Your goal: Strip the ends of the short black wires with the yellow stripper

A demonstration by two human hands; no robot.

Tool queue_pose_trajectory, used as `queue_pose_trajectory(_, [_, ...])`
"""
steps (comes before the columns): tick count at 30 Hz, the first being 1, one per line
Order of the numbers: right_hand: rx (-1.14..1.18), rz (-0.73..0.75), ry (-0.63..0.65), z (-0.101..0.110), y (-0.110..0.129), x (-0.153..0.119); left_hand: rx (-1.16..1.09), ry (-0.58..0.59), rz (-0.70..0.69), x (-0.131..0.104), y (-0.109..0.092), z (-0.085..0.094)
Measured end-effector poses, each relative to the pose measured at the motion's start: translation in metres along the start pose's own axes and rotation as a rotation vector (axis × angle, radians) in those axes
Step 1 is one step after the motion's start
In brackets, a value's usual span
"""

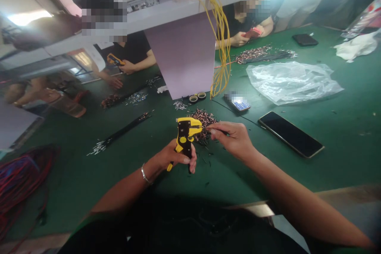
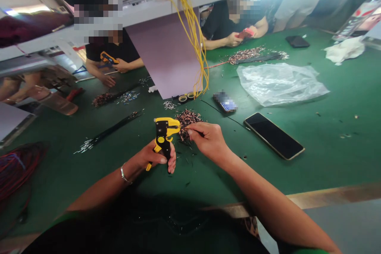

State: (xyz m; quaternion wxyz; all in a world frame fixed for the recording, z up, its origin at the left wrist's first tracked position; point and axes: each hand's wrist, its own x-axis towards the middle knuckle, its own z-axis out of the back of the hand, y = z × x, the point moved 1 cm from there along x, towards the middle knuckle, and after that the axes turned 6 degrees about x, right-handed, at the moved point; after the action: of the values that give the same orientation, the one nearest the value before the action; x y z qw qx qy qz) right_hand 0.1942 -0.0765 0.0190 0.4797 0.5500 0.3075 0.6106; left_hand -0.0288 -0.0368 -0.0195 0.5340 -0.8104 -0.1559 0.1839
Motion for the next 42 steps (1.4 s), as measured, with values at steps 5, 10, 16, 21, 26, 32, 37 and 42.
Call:
queue_pose_trajectory(5, [-0.021,0.021,0.010,-0.0004,-0.0005,-0.0004,-0.006,0.014,0.005,0.0000,0.0008,0.0004])
queue_pose_trajectory(10, [-0.018,0.023,0.021,-0.0004,-0.0009,-0.0007,0.002,0.013,0.007,-0.0004,0.0004,0.0007])
queue_pose_trajectory(16, [-0.019,0.039,0.022,-0.0003,-0.0023,-0.0009,-0.009,0.011,0.005,0.0001,-0.0012,-0.0010])
queue_pose_trajectory(21, [-0.017,0.038,0.018,-0.0007,-0.0023,-0.0010,-0.004,0.003,0.012,0.0001,-0.0036,-0.0039])
queue_pose_trajectory(26, [-0.008,0.054,0.014,-0.0009,-0.0024,-0.0008,0.022,0.004,0.008,0.0003,-0.0030,-0.0032])
queue_pose_trajectory(32, [-0.011,0.085,0.017,-0.0016,-0.0047,-0.0008,0.041,-0.001,0.003,-0.0003,-0.0031,-0.0033])
queue_pose_trajectory(37, [-0.015,0.086,0.019,-0.0014,-0.0054,-0.0010,0.060,-0.006,-0.003,-0.0007,-0.0021,-0.0017])
queue_pose_trajectory(42, [-0.013,0.087,0.022,-0.0012,-0.0054,-0.0010,0.062,-0.018,0.005,0.0000,-0.0012,-0.0017])
